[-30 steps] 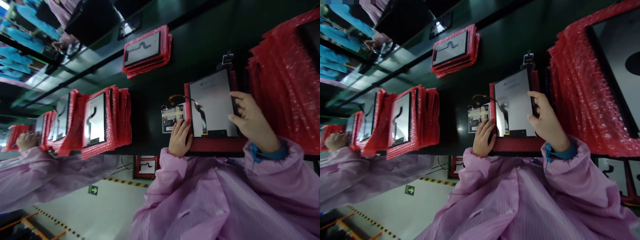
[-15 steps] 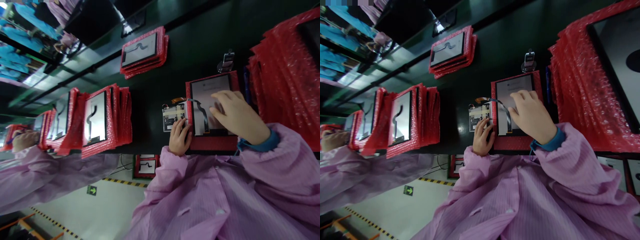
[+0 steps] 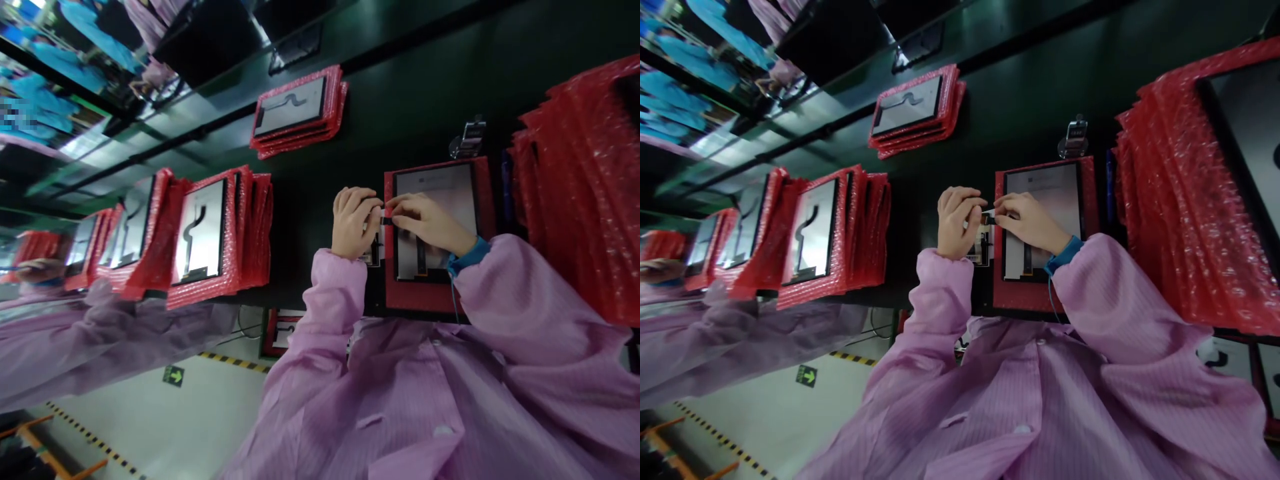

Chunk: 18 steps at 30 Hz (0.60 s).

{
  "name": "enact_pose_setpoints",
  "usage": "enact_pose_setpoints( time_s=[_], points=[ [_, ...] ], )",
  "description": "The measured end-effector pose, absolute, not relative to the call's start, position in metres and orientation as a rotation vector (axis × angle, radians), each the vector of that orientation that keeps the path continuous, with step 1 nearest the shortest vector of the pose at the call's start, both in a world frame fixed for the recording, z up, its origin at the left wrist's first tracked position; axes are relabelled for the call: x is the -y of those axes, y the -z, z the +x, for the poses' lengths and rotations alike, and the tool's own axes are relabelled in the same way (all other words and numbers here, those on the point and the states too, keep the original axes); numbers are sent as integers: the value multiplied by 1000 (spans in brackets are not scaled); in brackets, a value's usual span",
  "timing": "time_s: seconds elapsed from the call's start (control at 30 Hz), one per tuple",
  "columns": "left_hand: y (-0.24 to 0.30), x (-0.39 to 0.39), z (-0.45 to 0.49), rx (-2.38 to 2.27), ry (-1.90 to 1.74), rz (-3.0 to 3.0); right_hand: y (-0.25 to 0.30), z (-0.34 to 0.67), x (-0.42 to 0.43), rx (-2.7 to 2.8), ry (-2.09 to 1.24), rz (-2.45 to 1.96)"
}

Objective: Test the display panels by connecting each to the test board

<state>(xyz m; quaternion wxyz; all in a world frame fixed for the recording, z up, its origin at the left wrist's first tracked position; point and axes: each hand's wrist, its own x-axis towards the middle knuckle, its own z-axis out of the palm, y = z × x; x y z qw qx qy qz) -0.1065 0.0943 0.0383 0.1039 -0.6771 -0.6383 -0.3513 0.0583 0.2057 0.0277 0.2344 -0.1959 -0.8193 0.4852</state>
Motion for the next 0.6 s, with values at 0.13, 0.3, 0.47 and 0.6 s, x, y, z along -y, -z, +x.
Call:
enact_pose_setpoints(
  time_s=[0.13, 0.3, 0.47, 0.6],
  points=[
    [-24, -96, -107, 1893, 958, -2097, -31, 61, -205, 2286, -1286, -528],
    [-17, -93, -105, 1929, 896, -2178, -30, 58, -199, 2387, -1142, -488],
    [-15, -96, -101, 1874, 913, -2158, -26, 56, -196, 2416, -1089, -443],
    [-14, -97, -100, 1870, 933, -2124, -25, 55, -197, 2402, -1078, -435]
  ],
)
